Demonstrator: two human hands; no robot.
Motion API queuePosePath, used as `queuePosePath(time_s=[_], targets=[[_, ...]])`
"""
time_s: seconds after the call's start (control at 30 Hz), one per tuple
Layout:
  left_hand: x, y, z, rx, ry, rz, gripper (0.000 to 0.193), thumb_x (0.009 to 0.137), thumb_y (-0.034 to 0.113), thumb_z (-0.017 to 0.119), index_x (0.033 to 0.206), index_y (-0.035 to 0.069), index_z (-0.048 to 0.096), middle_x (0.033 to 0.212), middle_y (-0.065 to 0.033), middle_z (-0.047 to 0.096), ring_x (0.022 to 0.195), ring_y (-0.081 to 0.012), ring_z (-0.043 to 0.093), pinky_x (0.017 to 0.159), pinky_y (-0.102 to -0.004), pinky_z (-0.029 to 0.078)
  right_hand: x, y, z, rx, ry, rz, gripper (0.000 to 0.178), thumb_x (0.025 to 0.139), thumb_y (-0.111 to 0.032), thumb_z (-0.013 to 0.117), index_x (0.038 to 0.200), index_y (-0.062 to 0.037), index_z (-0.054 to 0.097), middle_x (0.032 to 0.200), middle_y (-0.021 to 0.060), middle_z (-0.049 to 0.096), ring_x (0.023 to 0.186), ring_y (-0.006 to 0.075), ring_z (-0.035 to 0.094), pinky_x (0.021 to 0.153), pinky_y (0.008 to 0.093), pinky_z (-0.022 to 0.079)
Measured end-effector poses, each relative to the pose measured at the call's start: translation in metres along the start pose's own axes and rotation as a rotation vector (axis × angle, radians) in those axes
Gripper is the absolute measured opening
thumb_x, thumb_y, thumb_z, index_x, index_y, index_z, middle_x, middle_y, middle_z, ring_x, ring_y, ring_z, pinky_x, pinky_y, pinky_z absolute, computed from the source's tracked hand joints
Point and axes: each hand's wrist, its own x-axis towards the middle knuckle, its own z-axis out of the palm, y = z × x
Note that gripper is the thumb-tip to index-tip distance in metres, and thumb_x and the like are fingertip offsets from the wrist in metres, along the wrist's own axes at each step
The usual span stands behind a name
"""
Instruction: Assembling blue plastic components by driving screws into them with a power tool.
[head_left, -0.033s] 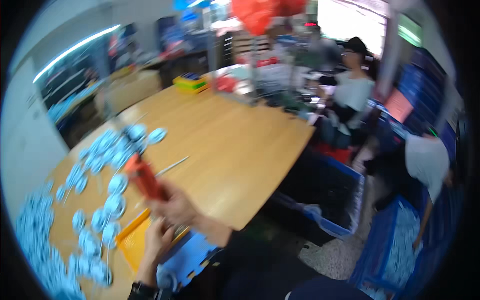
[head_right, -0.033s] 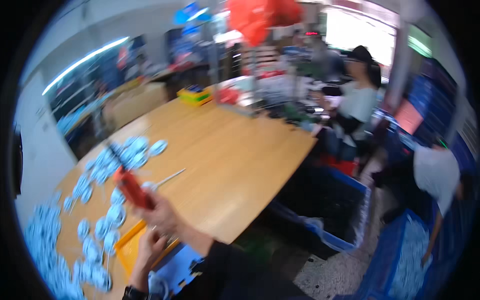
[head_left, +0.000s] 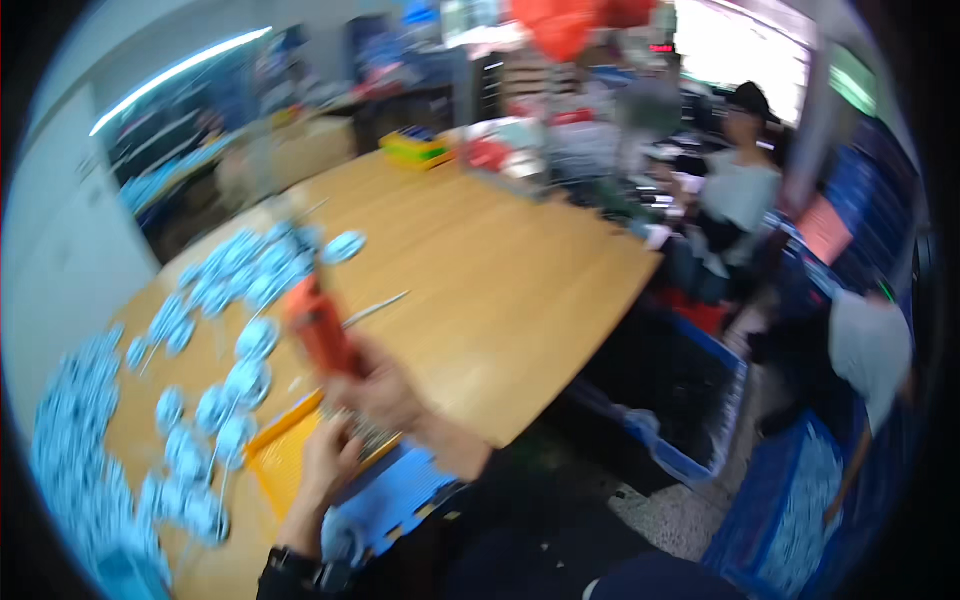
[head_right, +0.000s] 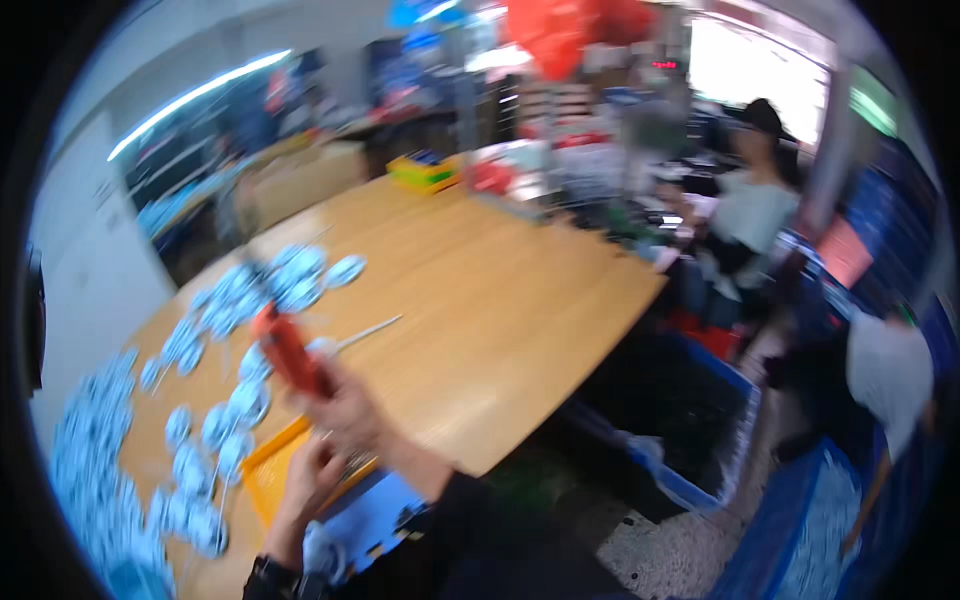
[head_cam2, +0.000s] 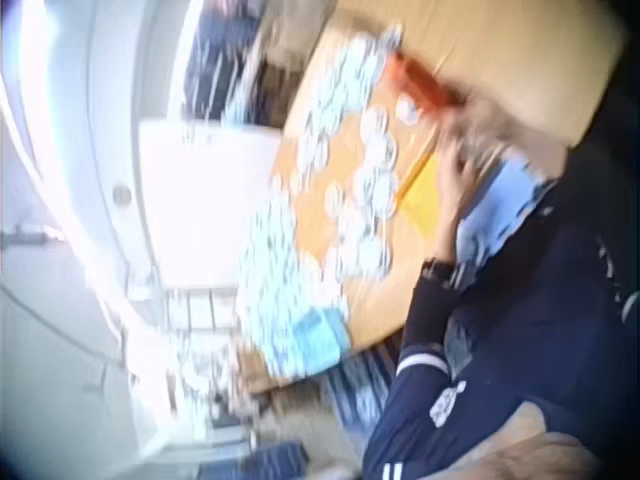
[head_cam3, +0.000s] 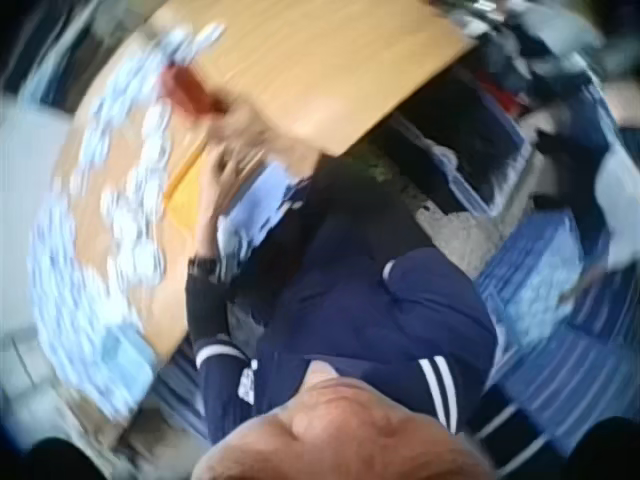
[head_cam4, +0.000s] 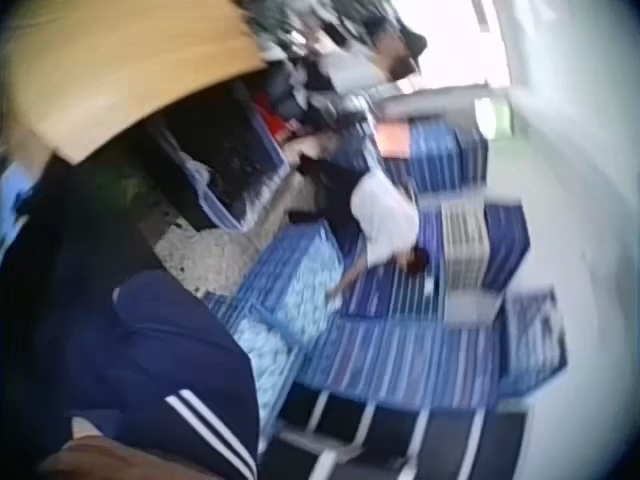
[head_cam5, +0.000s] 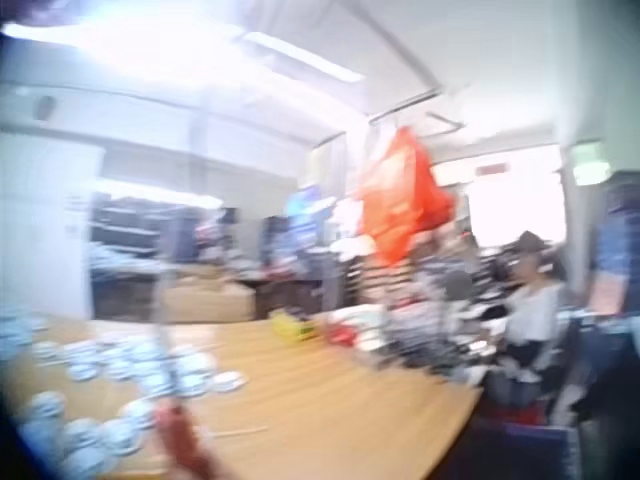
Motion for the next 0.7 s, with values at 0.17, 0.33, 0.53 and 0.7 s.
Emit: queuePosePath(time_s=[0.17, 0.33, 0.53, 0.7], targets=[[-0.064, -0.011, -0.048, 0.071, 0.276, 0.061, 0.01, 0.074, 0.008, 0.069, 0.077, 0.004, 0.06, 0.078, -0.0125, 0.055, 0.078, -0.0322, 0.056, 0.068, -0.04, 0.044, 0.014, 0.004, 0.031, 0.043, -0.009, 0.004, 0.038, 0.087, -0.005, 0.065, 0.122, -0.007, 0.049, 0.104, 0.0067, 0.064, 0.086, 0.0124, 0.064, 0.074, 0.0254, 0.051], [-0.156, -0.02, -0.06, 0.156, 0.405, -0.13, 0.025, 0.073, 0.018, 0.075, 0.09, 0.003, 0.063, 0.087, -0.0117, 0.056, 0.083, -0.0309, 0.054, 0.072, -0.0395, 0.042, 0.027, 0.049, 0.069, 0.042, -0.046, 0.098, 0.041, 0.086, -0.007, 0.066, 0.123, -0.0062, 0.048, 0.105, 0.008, 0.062, 0.088, 0.0151, 0.062, 0.08, 0.0297, 0.052], [-0.191, -0.011, -0.042, 0.189, 0.265, -0.244, 0.068, 0.068, 0.043, 0.078, 0.12, 0.005, 0.054, 0.112, -0.0147, 0.049, 0.102, -0.0317, 0.047, 0.088, -0.0471, 0.034, 0.036, 0.09, 0.086, -0.018, -0.085, 0.224, 0.036, 0.079, -0.003, 0.071, 0.111, -0.0056, 0.054, 0.098, 0.0067, 0.06, 0.082, 0.0161, 0.061, 0.075, 0.0308, 0.051], [-0.184, -0.022, -0.038, 0.212, 0.237, -0.243, 0.066, 0.069, 0.042, 0.077, 0.119, 0.005, 0.054, 0.115, -0.0167, 0.047, 0.108, -0.0329, 0.044, 0.094, -0.0507, 0.03, 0.041, 0.11, 0.086, -0.028, -0.031, 0.242, 0.027, 0.078, -0.001, 0.069, 0.098, -0.008, 0.053, 0.09, 0.0045, 0.056, 0.075, 0.0169, 0.06, 0.07, 0.032, 0.051]])
